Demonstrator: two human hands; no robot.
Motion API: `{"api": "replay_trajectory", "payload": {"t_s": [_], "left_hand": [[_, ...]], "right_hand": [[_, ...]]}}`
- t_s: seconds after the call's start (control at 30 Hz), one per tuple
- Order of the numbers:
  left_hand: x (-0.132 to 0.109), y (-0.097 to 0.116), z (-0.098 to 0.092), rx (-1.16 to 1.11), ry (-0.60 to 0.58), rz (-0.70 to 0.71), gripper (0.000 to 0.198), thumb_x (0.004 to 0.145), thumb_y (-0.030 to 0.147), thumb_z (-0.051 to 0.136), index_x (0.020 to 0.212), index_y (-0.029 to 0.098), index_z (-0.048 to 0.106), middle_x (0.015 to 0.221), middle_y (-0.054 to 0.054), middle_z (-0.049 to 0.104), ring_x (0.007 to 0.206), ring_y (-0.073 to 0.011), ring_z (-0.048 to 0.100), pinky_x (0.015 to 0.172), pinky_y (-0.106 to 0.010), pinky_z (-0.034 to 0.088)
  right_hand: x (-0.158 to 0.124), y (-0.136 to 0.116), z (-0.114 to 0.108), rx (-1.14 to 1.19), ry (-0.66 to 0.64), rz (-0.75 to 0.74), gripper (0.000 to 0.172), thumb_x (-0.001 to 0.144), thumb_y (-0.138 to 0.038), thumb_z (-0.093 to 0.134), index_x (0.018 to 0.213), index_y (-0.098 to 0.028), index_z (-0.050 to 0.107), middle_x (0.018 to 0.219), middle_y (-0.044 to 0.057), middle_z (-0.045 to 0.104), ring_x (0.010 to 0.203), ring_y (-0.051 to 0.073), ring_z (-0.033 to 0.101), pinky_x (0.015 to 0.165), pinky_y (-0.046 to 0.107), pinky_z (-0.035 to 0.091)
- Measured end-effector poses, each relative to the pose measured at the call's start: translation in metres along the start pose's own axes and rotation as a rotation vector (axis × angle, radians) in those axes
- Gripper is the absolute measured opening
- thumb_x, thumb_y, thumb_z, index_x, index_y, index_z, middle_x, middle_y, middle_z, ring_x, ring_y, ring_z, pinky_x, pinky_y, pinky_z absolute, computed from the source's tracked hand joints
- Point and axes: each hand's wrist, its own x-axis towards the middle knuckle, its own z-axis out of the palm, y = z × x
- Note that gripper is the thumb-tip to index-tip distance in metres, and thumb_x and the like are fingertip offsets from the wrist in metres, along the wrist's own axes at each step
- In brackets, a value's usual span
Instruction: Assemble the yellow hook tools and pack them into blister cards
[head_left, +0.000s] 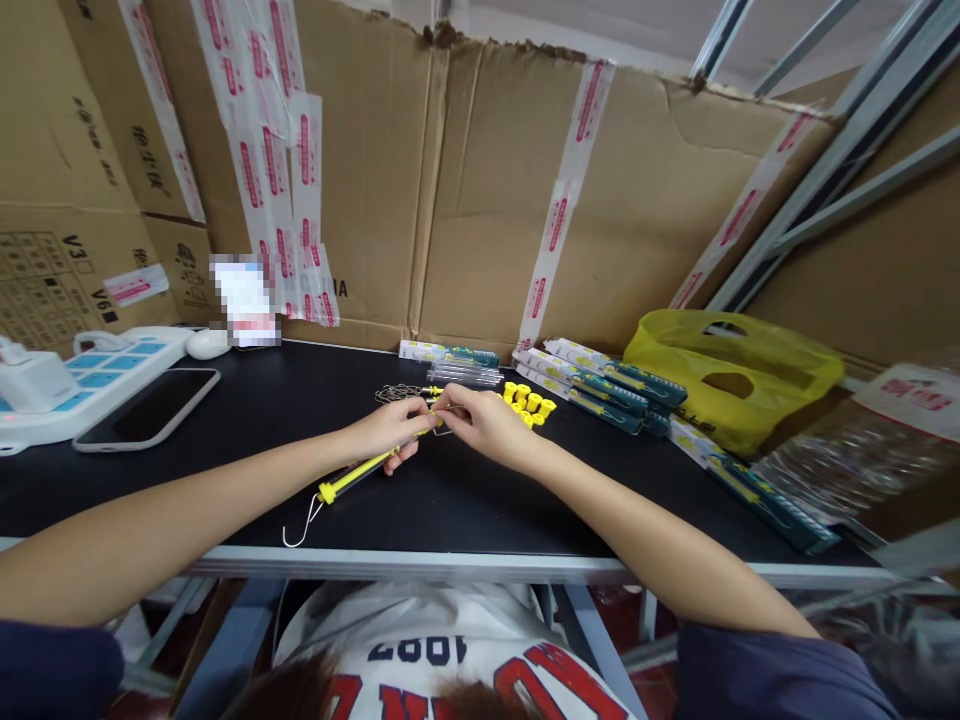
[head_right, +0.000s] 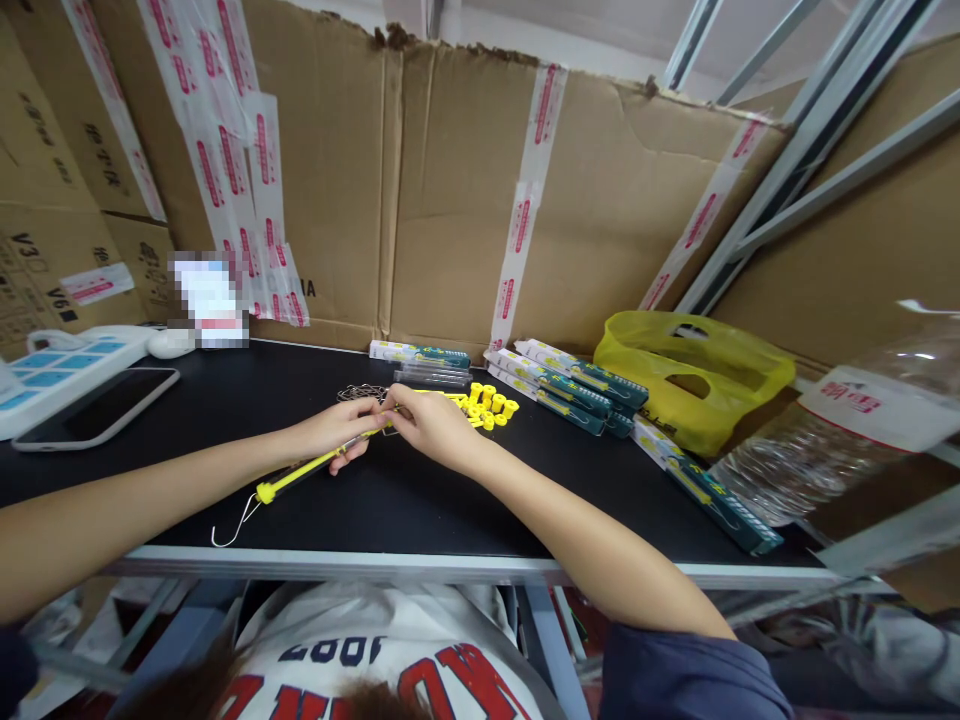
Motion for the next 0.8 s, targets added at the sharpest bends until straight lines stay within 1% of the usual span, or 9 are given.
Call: {"api": "replay_trajectory", "payload": {"t_s": [0.03,0.1,0.17,0.27,0.3,0.37,0.47,0.67,0.8], "left_hand": [[0.0,0.001,0.0,-0.015,0.022,0.017,0.035,0.085,0.055,0.051,0.083,0.022,0.04,0.04,0.009,0.046,0.026,-0.0085,0.041,0.028,-0.016,0.036],[0.0,0.003,-0.001,-0.057,0.066,0.067,0.033,0.087,0.053,0.05,0.081,0.022,0.039,0.041,0.009,0.046,0.026,-0.0078,0.04,0.027,-0.015,0.034],[0.001,0.004,-0.001,-0.097,0.092,0.119,0.033,0.087,0.052,0.05,0.08,0.022,0.038,0.041,0.009,0.046,0.026,-0.007,0.039,0.027,-0.015,0.033],[0.001,0.003,-0.001,-0.154,0.094,0.167,0.032,0.087,0.051,0.05,0.079,0.022,0.04,0.043,0.009,0.048,0.026,-0.0064,0.039,0.026,-0.014,0.032],[0.001,0.003,0.0,-0.177,0.095,0.175,0.032,0.087,0.051,0.05,0.079,0.022,0.041,0.043,0.009,0.048,0.026,-0.0063,0.039,0.026,-0.014,0.032],[0.001,0.002,0.001,-0.227,0.107,0.183,0.032,0.087,0.05,0.05,0.079,0.021,0.041,0.044,0.008,0.049,0.026,-0.0061,0.039,0.026,-0.015,0.032],[0.001,0.001,0.002,-0.281,0.107,0.163,0.032,0.087,0.049,0.05,0.077,0.02,0.043,0.043,0.008,0.049,0.025,-0.0064,0.038,0.025,-0.015,0.032],[0.002,0.004,0.005,-0.333,0.018,0.112,0.033,0.09,0.046,0.044,0.073,0.018,0.048,0.037,0.007,0.043,0.023,-0.0062,0.034,0.025,-0.016,0.032],[0.0,0.008,0.005,-0.354,-0.019,0.058,0.039,0.093,0.042,0.036,0.069,0.016,0.052,0.036,0.006,0.04,0.022,-0.0059,0.031,0.025,-0.016,0.03]], "right_hand": [[0.0,0.0,0.003,0.107,0.046,0.007,0.005,0.086,-0.021,0.053,0.091,-0.021,0.053,0.059,-0.006,0.047,0.054,0.01,0.046,0.055,0.021,0.033],[0.0,0.0,0.01,0.36,0.142,0.045,0.017,0.084,-0.025,0.055,0.098,-0.022,0.046,0.06,-0.008,0.044,0.051,0.009,0.045,0.053,0.021,0.037],[0.001,-0.002,0.018,0.609,0.187,0.158,0.028,0.082,-0.032,0.059,0.098,-0.024,0.037,0.06,-0.01,0.046,0.046,0.008,0.045,0.046,0.019,0.039],[0.0,-0.008,0.027,0.896,0.135,0.358,0.037,0.079,-0.044,0.062,0.088,-0.025,0.032,0.058,-0.01,0.05,0.043,0.009,0.049,0.037,0.019,0.042],[0.0,-0.01,0.029,0.967,0.105,0.391,0.038,0.078,-0.047,0.062,0.085,-0.024,0.032,0.059,-0.009,0.052,0.046,0.01,0.053,0.037,0.019,0.045],[0.0,-0.014,0.03,1.077,0.069,0.386,0.039,0.076,-0.048,0.065,0.081,-0.023,0.035,0.063,-0.007,0.055,0.053,0.011,0.058,0.042,0.022,0.051],[0.001,-0.015,0.029,1.159,0.063,0.332,0.036,0.077,-0.043,0.065,0.078,-0.022,0.036,0.064,-0.007,0.056,0.058,0.011,0.06,0.049,0.025,0.056],[0.003,-0.01,0.029,1.118,0.059,0.382,0.025,0.08,-0.03,0.056,0.075,-0.022,0.032,0.055,-0.008,0.056,0.052,0.01,0.059,0.048,0.025,0.056],[0.003,-0.01,0.027,1.1,0.049,0.343,0.022,0.079,-0.026,0.052,0.074,-0.022,0.031,0.053,-0.008,0.057,0.049,0.01,0.059,0.048,0.026,0.057]]}}
